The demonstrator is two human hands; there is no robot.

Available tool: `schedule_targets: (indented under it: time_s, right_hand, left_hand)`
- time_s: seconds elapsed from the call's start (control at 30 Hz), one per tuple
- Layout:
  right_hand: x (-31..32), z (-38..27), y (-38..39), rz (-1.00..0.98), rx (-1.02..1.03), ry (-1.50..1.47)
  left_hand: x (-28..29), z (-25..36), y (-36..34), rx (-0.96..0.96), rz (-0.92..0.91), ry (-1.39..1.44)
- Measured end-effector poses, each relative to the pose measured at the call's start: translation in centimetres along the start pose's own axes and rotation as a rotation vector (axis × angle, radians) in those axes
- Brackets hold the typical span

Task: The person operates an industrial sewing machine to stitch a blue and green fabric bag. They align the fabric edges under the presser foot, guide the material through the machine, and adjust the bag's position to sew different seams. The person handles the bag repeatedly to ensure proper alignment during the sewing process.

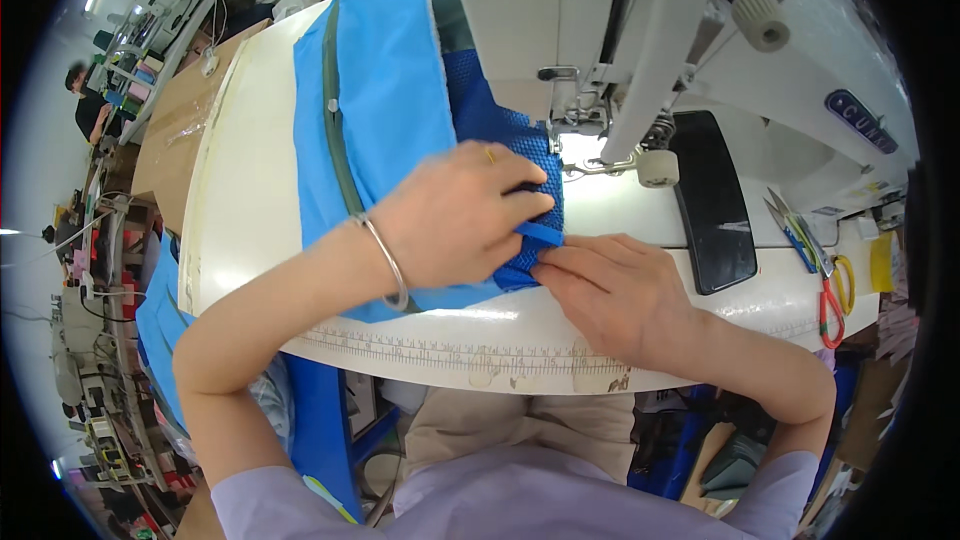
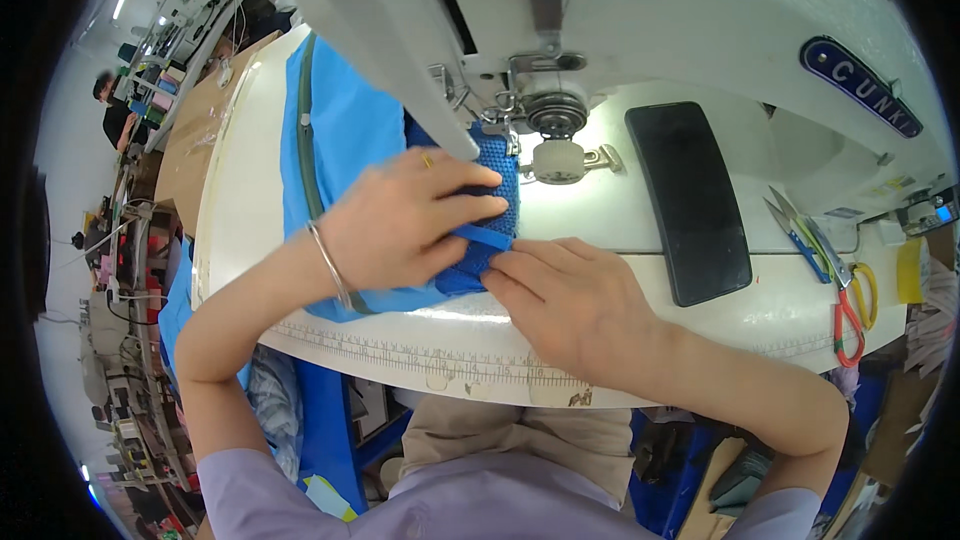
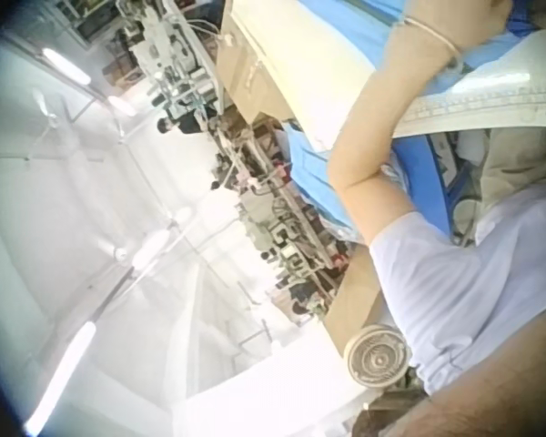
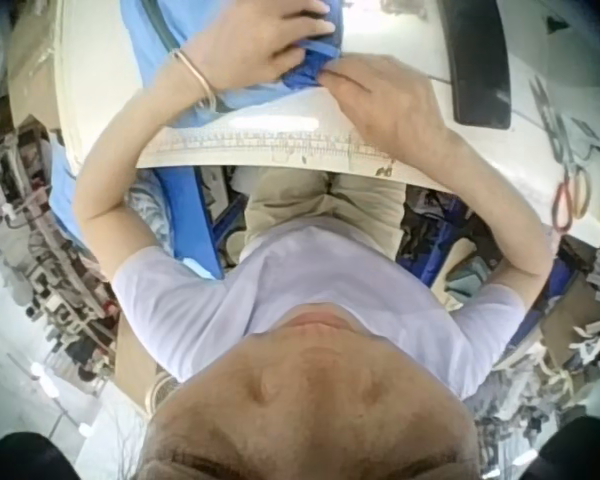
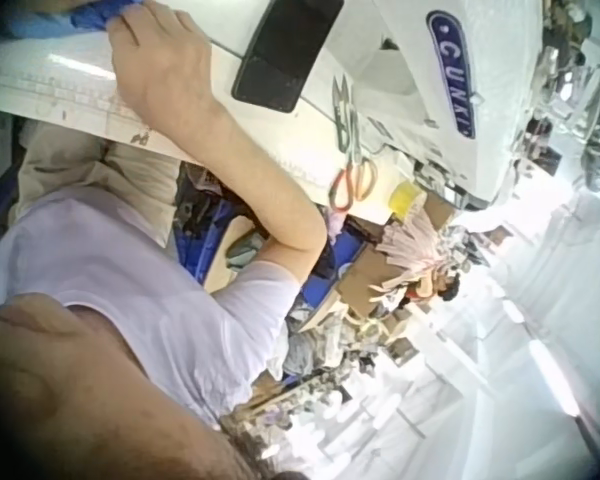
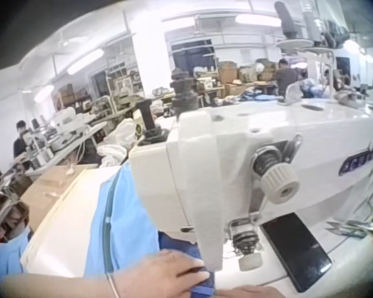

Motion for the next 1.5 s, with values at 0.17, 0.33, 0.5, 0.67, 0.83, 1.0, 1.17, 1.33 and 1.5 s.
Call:
schedule_targets:
  time_s: [0.17,0.33,0.5,0.67,0.83,1.0,1.17,1.33,1.5]
  right_hand:
    - [0.0,-0.1,0.0,-0.011,-0.019,-0.012]
    - [-0.5,-0.4,0.2,0.027,-0.051,0.072]
    - [-0.5,-1.1,0.2,0.03,0.098,0.143]
    - [-0.1,-3.0,1.6,0.082,0.324,0.158]
    - [-0.6,-2.8,2.1,0.134,0.266,0.111]
    - [-0.5,-2.5,1.9,0.162,0.25,0.061]
    - [-0.3,-2.3,2.1,0.146,0.252,0.058]
    - [0.1,-1.9,2.2,0.003,0.268,-0.044]
    - [-0.9,-1.9,2.2,0.189,0.23,-0.021]
  left_hand:
    - [5.2,-2.1,0.1,0.014,0.006,0.039]
    - [5.8,0.9,1.1,-0.148,0.203,-0.384]
    - [1.2,13.5,4.4,-0.26,0.016,-0.179]
    - [2.6,9.5,0.9,0.024,0.199,-0.102]
    - [0.8,1.9,-1.2,0.163,0.126,-0.006]
    - [1.5,0.3,-0.8,0.19,0.012,0.166]
    - [0.0,0.2,-0.8,0.016,0.052,-0.117]
    - [-1.3,-0.9,0.1,-0.22,0.155,-0.364]
    - [-1.5,-0.7,0.2,-0.343,0.21,-0.405]
Point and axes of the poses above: each hand's wrist, its own y-axis away from the middle knuckle, its own x-axis out of the back of the hand, z = x × y, the point moved 2 cm from there along -y, towards the middle knuckle, and after that the axes turned 14 degrees about y, right-handed, at the moved point
